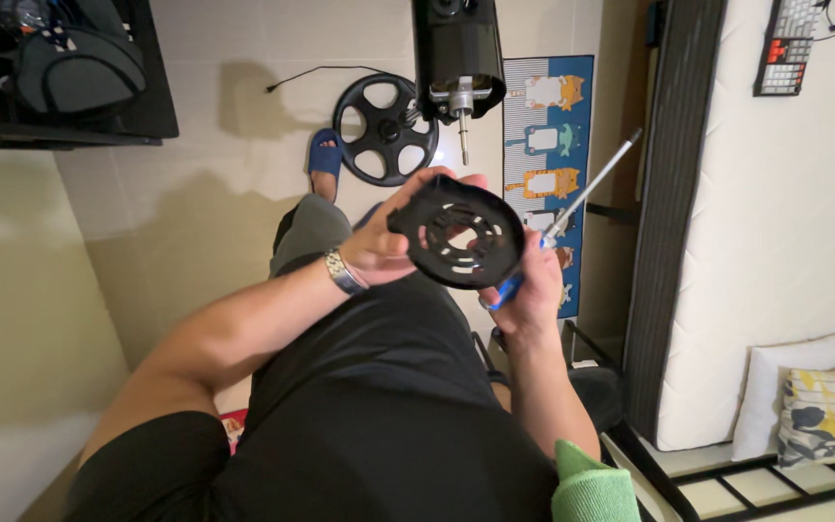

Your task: The person uses a screwdriver to tighten screws on the motor housing of a standing fan. They repeatedly reposition the fan and adjust their grip to access different screw locations on the motor casing.

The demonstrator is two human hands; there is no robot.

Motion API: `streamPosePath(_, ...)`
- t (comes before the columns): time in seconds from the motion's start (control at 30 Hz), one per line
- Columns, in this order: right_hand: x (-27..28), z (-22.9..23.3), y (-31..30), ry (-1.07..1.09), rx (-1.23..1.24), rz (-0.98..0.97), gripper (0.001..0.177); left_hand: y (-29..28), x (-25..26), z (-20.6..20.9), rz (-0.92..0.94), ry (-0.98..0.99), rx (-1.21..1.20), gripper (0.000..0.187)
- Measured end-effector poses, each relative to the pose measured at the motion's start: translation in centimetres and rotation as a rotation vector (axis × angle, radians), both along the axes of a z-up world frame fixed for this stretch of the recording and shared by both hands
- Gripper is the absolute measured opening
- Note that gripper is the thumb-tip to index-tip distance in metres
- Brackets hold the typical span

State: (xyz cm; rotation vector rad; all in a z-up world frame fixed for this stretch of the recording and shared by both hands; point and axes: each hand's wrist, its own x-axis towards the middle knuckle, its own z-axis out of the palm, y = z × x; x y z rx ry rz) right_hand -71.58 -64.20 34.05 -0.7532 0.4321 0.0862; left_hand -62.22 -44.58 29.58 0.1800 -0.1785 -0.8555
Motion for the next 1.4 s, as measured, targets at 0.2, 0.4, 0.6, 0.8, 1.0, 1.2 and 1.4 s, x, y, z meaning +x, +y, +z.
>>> streamPosePath(0.2, 0.4, -0.6, -1.9, 0.046, -0.042, -0.097, 0.043, -0.2, 1.2, 1.0, 0.269, -0.725, 0.342, 0.104)
streamPosePath(0.4, 0.4, -2.7, -3.3, -0.083, -0.105, -0.068, 0.027, 0.8, 3.5, 2.9, 0.599, -1.458, 0.701, 0.105)
streamPosePath(0.6, 3.7, -1.4, -1.8, -0.105, -0.550, -0.143, 0.019, 1.3, 3.8, 2.0, 0.781, -1.452, 0.766, 0.107)
streamPosePath(0.8, 8.9, 2.1, 0.7, -0.089, -0.942, 0.033, 0.020, 4.3, 1.8, -1.5, 0.444, -0.284, 0.343, 0.104)
streamPosePath(1.0, 16.7, 4.1, 4.8, -0.063, -1.177, 0.317, 0.019, 7.5, 3.2, -2.0, 0.473, -0.281, 0.566, 0.113)
streamPosePath(1.2, 24.9, 2.0, 11.8, -0.088, -1.158, 0.389, 0.020, 11.9, 9.4, 3.0, 0.806, -0.897, 1.756, 0.129)
streamPosePath(1.4, 34.5, -0.5, 19.9, -0.192, -1.141, 0.472, 0.018, 17.9, 19.8, 4.7, 0.818, -0.943, 2.058, 0.130)
